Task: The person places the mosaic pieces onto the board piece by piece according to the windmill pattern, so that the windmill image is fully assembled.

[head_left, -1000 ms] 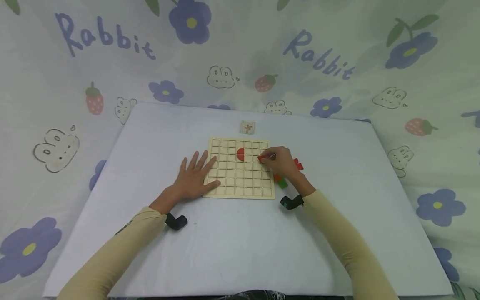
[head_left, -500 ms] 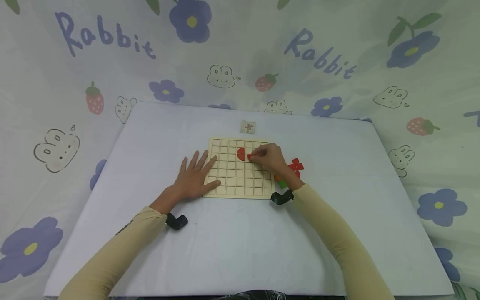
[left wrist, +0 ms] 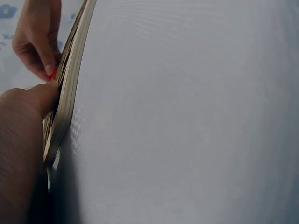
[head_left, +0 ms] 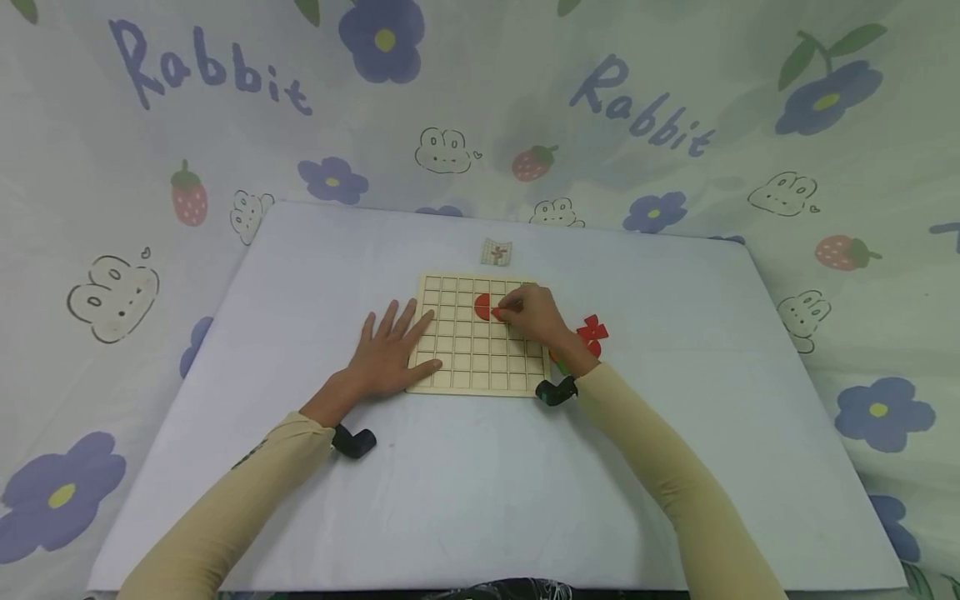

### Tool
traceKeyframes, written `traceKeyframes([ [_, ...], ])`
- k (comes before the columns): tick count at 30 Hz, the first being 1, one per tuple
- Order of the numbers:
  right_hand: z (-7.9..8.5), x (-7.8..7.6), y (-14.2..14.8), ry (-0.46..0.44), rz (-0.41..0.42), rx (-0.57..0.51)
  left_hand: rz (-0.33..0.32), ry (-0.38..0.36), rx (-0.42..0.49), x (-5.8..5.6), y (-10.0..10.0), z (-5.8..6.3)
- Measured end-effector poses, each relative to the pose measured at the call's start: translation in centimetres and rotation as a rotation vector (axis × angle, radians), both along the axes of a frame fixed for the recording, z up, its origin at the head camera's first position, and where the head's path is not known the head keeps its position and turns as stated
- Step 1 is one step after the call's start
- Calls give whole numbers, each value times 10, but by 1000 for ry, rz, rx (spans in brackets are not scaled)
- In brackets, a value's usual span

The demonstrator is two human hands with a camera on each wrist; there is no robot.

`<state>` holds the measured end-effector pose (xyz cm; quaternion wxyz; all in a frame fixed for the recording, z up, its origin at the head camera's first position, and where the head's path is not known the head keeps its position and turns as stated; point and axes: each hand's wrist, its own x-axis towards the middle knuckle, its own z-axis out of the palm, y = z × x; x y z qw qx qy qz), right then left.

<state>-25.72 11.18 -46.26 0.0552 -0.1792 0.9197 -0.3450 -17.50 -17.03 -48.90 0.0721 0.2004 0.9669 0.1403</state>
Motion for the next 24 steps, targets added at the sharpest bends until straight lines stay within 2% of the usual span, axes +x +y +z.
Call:
traceKeyframes([
  [15, 0, -14, 6, -81, 160, 66, 0, -10, 0, 1, 1, -1],
  [19, 5, -13, 0, -33, 209, 76, 2, -10, -1, 2, 1, 0],
  [24, 10, -12, -5, 21, 230, 151, 2, 2, -3, 1, 1, 2],
])
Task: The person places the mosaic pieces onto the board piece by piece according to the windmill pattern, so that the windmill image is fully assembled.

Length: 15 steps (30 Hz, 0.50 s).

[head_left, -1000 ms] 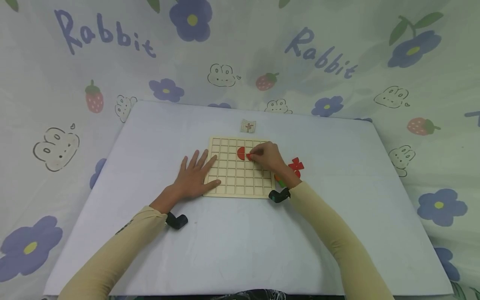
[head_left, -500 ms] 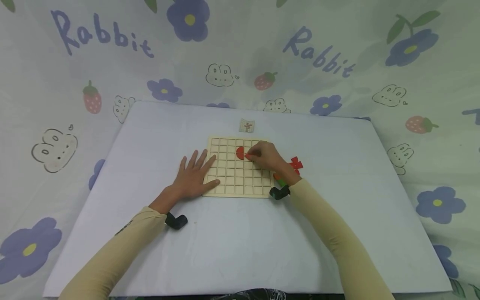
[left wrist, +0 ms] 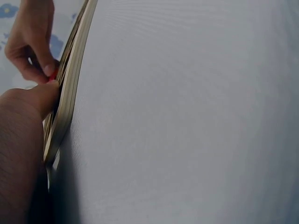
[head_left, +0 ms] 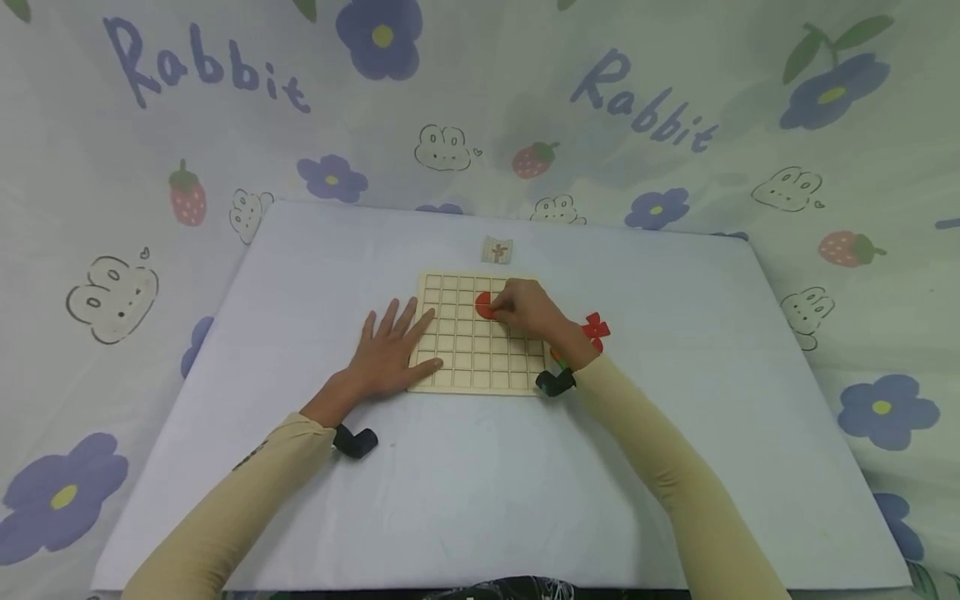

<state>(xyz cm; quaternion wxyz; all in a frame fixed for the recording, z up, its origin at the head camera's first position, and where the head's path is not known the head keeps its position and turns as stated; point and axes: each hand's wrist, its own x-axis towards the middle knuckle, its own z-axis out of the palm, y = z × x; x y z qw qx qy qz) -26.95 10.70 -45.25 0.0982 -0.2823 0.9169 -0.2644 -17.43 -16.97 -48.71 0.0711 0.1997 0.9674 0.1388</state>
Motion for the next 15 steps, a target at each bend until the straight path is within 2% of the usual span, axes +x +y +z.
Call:
traceKeyframes([
  [3, 2, 0, 1, 10, 18, 29, -2, 3, 0, -1, 1, 0],
  [6, 2, 0, 2, -3, 6, 2, 0, 2, -8, -1, 1, 0],
  [12, -7, 7, 5, -119, -65, -238, 2, 6, -4, 0, 1, 1],
  [15, -9, 7, 14, -96, -120, -303, -1, 10, 2, 1, 0, 2],
])
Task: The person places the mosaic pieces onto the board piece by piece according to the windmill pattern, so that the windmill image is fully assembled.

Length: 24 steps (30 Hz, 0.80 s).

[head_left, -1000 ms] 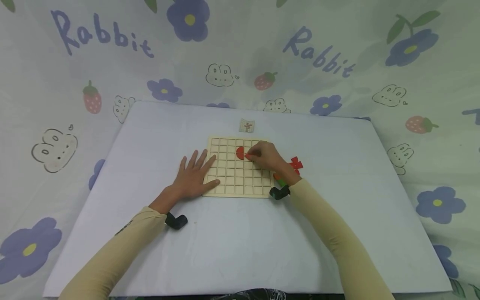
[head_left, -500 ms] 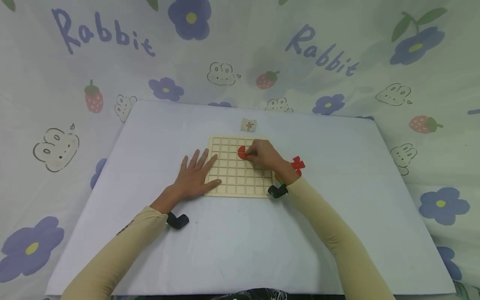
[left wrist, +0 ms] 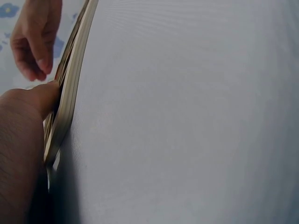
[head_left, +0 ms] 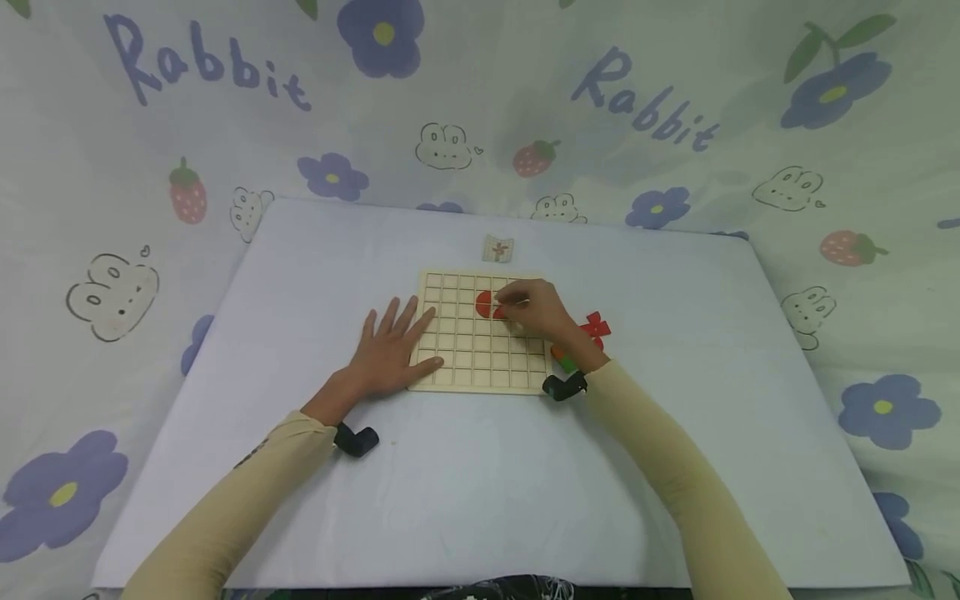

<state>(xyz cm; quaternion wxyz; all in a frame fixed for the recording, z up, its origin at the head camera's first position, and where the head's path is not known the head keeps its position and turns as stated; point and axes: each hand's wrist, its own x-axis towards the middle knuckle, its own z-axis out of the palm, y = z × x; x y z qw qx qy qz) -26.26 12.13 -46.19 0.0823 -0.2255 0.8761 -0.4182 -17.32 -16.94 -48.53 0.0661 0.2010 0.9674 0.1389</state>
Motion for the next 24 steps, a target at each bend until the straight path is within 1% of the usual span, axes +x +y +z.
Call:
traceKeyframes([
  [3, 3, -1, 15, 32, -55, 16, 1, -2, -15, 0, 1, -2],
  [7, 7, -1, 38, 55, -70, 99, 7, -7, -13, -2, 0, -4],
  [11, 8, 2, 61, 30, -97, 187, 7, 3, -3, -3, 0, -6],
  [14, 10, 6, 75, 5, -134, 250, 10, 8, -3, -4, 0, -8],
  [20, 12, 10, 102, -41, -217, 346, 16, 6, 4, -3, 1, -5],
  [24, 12, 14, 118, -68, -227, 399, 16, -4, -14, -2, 2, -4],
])
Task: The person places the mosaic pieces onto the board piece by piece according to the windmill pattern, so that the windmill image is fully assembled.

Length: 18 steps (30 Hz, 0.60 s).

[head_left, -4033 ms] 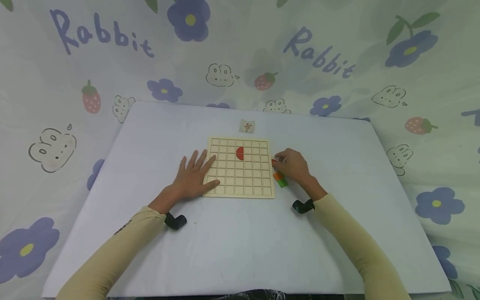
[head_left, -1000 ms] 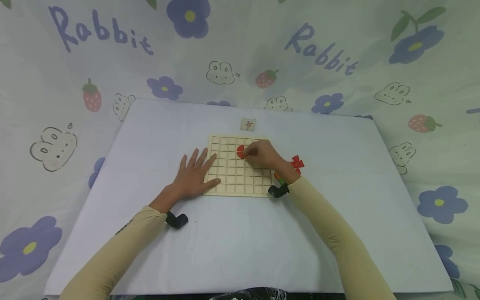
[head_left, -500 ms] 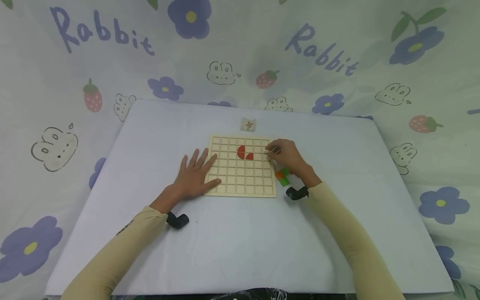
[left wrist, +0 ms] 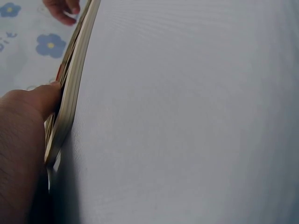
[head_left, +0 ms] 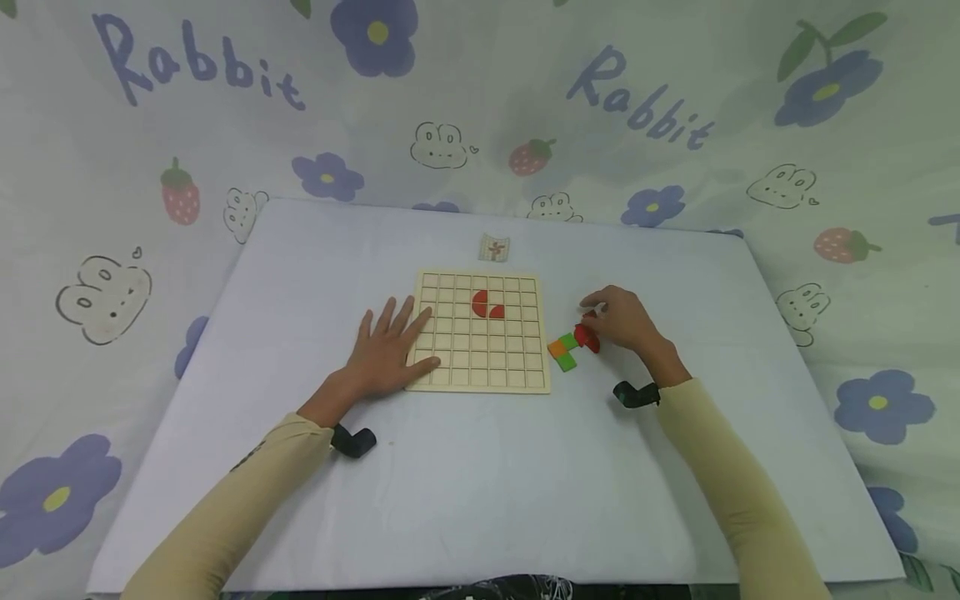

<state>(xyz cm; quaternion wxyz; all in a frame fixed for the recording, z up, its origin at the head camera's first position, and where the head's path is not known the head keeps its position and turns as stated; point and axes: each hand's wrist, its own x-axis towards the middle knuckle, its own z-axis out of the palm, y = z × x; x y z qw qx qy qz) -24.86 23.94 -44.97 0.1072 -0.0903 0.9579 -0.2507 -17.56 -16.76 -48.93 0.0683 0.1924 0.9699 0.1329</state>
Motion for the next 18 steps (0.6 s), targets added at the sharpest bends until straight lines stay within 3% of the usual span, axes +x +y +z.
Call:
traceKeyframes([
  [11, -7, 1, 18, -65, 19, -6, 2, 12, -5, 0, -1, -2],
  [18, -8, -2, 19, -173, -23, -124, 0, 3, -9, -1, 0, -1],
])
